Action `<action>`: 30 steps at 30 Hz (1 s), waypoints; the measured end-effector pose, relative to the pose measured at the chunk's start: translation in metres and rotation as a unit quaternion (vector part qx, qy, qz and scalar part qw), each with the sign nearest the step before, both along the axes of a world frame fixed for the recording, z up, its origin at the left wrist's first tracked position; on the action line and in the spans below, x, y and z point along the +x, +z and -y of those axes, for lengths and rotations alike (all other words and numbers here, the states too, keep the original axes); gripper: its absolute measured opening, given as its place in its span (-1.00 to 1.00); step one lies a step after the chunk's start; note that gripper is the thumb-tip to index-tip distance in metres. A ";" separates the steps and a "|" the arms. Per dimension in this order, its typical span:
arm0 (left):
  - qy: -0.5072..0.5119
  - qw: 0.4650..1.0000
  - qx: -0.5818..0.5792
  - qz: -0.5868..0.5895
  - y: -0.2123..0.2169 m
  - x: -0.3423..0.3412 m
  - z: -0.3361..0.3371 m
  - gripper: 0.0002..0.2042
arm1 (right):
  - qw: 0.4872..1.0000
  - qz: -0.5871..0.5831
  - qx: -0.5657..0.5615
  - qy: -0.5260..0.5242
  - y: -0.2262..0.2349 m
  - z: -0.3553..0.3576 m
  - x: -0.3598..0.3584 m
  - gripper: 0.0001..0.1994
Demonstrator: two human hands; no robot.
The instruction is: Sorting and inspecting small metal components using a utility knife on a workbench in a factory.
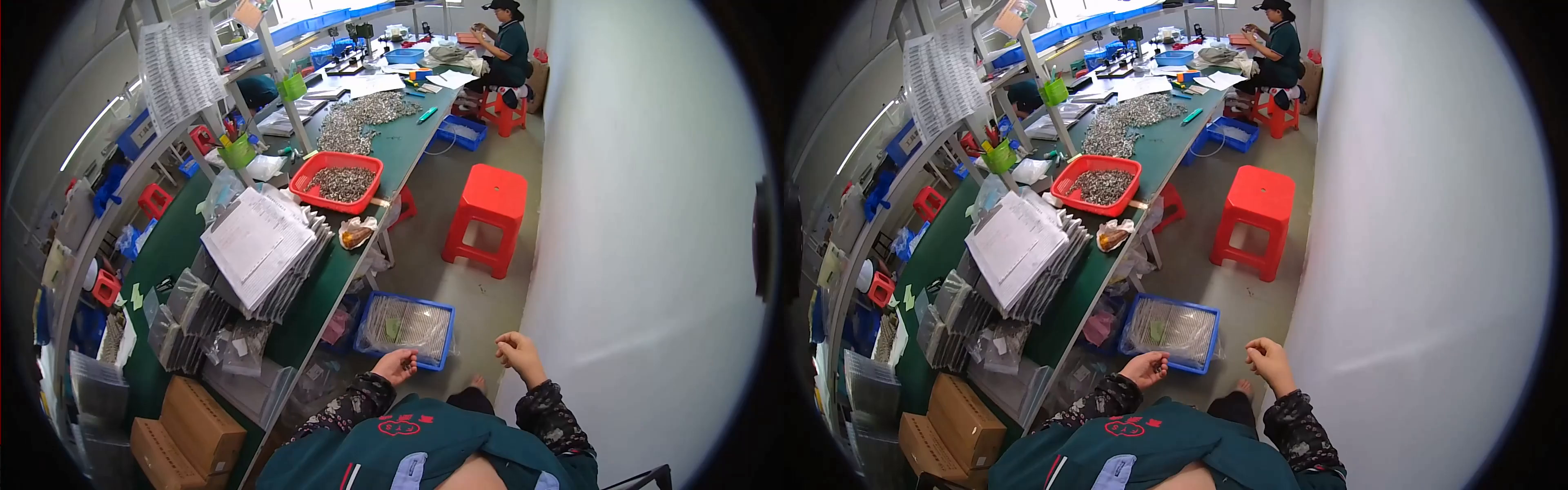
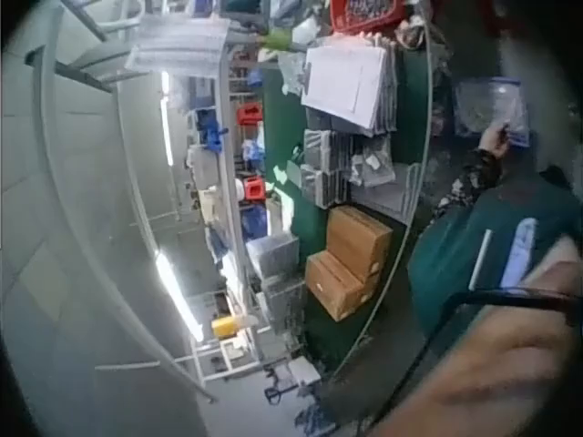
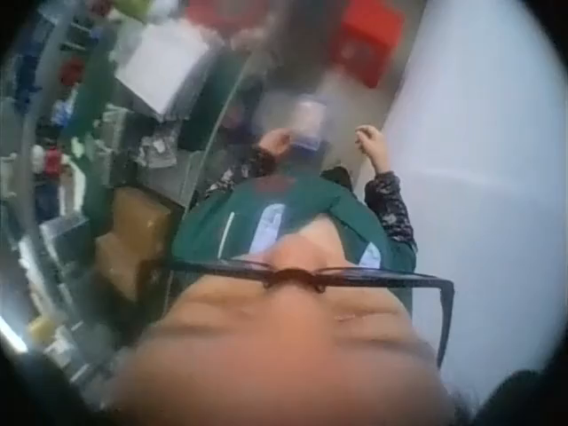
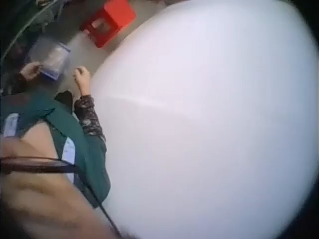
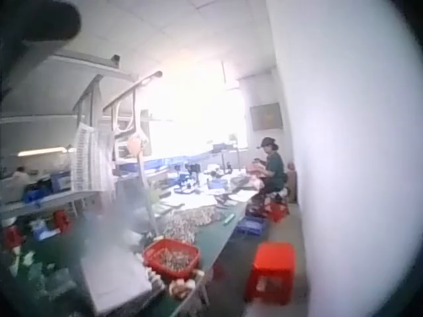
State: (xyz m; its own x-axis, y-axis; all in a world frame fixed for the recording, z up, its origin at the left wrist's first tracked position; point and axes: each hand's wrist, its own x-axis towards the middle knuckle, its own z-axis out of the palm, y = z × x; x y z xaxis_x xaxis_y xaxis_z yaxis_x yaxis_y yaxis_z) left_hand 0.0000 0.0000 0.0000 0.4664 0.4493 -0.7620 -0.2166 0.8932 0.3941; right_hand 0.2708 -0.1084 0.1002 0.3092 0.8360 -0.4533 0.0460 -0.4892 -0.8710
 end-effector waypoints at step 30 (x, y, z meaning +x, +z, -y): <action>0.455 0.751 0.455 -0.151 0.187 0.051 -0.433 -0.49 | 0.969 0.071 -0.214 0.097 -0.179 -0.323 0.344 -0.85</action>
State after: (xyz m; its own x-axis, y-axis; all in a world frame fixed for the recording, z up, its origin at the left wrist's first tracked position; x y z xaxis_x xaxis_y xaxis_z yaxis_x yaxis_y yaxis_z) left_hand 0.0514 0.4329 0.1871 -0.4816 0.8753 0.0435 -0.3519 -0.2386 0.9051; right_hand 0.6151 0.2147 -0.0787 0.2495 0.6293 -0.7360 0.2790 -0.7745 -0.5677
